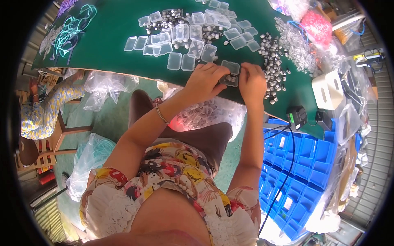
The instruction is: Manually placing small metallic components into clear plastic containers at a workbench.
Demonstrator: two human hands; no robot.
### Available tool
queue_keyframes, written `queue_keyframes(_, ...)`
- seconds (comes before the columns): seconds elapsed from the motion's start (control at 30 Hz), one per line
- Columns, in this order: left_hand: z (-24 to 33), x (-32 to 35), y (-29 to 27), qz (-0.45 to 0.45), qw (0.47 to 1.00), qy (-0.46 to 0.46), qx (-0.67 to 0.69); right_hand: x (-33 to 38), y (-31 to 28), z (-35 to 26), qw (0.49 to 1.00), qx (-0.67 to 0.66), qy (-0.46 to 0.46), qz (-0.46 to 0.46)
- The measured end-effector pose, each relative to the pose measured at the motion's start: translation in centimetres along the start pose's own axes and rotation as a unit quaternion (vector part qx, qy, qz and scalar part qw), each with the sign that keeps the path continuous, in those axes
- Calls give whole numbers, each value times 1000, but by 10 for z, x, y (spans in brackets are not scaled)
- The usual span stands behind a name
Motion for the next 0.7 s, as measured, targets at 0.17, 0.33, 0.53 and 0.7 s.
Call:
queue_keyframes(0.17,1,1,2,0,999,27,-17,-12,22,5,995,-71,-47,-42)
queue_keyframes(0.33,2,-4,-7,0,999,-29,31,-10,19,6,991,-118,-10,-67)
queue_keyframes(0.53,0,0,3,12,999,19,-28,10,15,-7,957,-254,-35,-138)
queue_keyframes(0.7,-3,-1,5,28,999,19,14,18,9,-22,975,-180,-72,-106)
Point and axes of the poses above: each hand's wrist, its own x-axis away from the middle knuckle, its own y-axis out of the palm, z = x × y, the point moved 10 cm from there along -x, towards the middle knuckle, and after that the axes turned 4 degrees about -y, right-handed, at the moved point
